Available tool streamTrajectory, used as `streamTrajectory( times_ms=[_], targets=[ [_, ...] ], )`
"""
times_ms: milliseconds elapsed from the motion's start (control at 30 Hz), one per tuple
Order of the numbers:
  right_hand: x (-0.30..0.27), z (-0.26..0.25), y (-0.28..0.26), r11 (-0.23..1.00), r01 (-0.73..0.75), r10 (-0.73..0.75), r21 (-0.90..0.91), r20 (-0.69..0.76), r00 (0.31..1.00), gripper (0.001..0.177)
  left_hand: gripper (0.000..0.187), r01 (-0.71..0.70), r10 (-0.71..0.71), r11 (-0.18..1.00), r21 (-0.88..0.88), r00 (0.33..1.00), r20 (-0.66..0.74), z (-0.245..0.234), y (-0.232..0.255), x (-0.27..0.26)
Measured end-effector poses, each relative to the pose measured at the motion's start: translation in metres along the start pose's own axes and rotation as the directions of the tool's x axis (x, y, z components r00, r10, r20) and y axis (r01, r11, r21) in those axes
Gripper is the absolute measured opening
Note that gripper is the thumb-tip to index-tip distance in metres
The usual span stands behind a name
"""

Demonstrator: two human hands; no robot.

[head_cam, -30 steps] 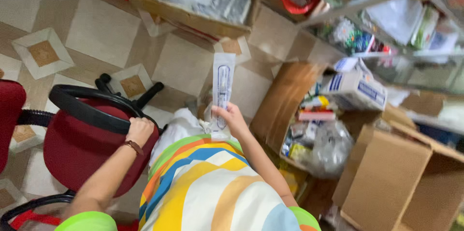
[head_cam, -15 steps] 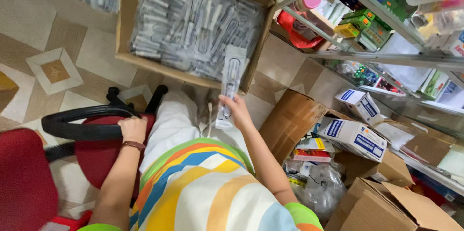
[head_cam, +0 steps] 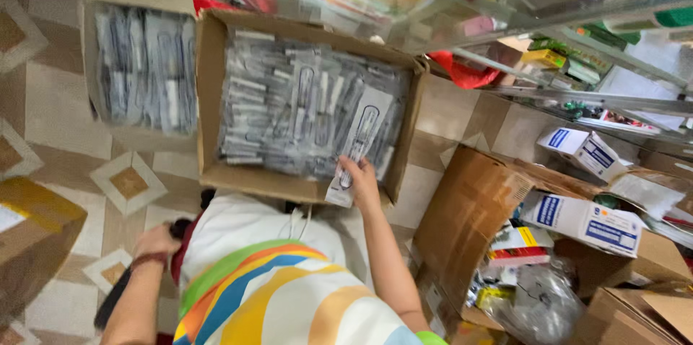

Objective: The person sits on a chair with a large cardboard box on their lap, sorting individually wrapped medical syringes. They pick up syringes from the large box and place them into a smaller box beside it, occasionally adjusting the items within the boxes.

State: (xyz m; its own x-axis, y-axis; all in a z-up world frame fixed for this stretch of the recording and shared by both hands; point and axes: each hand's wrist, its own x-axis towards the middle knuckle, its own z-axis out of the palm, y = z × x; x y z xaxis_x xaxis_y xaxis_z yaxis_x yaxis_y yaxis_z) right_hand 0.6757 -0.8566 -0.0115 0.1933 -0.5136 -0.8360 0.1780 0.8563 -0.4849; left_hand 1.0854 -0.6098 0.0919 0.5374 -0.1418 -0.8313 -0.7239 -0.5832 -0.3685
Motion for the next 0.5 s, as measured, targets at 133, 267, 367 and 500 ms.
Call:
streamTrajectory(
  times_ms=[133,267,367,500],
  targets=[
    [0.032,0.027,0.018,0.999,0.051,-0.051,-0.008,0.036,0.998,0.022,0.072,0.059,-0.051,0.997,-0.043,0.982,0.180,0.004,-0.040,0.017],
    [0.050,0.039,0.034,0.976,0.113,-0.099,-0.184,0.084,0.992,0.025,0.083,0.078,-0.089,0.996,0.045,0.932,0.351,0.033,-0.082,0.044],
    [0.044,0.041,0.029,0.854,0.023,0.002,-0.520,0.048,0.999,0.027,0.073,0.042,-0.081,0.994,0.101,0.899,0.430,0.051,-0.100,0.078],
    [0.021,0.053,0.017,0.886,0.276,-0.271,-0.373,0.066,0.960,0.034,0.056,-0.115,0.096,0.942,0.314,0.993,0.075,0.049,-0.060,0.119]
  ],
)
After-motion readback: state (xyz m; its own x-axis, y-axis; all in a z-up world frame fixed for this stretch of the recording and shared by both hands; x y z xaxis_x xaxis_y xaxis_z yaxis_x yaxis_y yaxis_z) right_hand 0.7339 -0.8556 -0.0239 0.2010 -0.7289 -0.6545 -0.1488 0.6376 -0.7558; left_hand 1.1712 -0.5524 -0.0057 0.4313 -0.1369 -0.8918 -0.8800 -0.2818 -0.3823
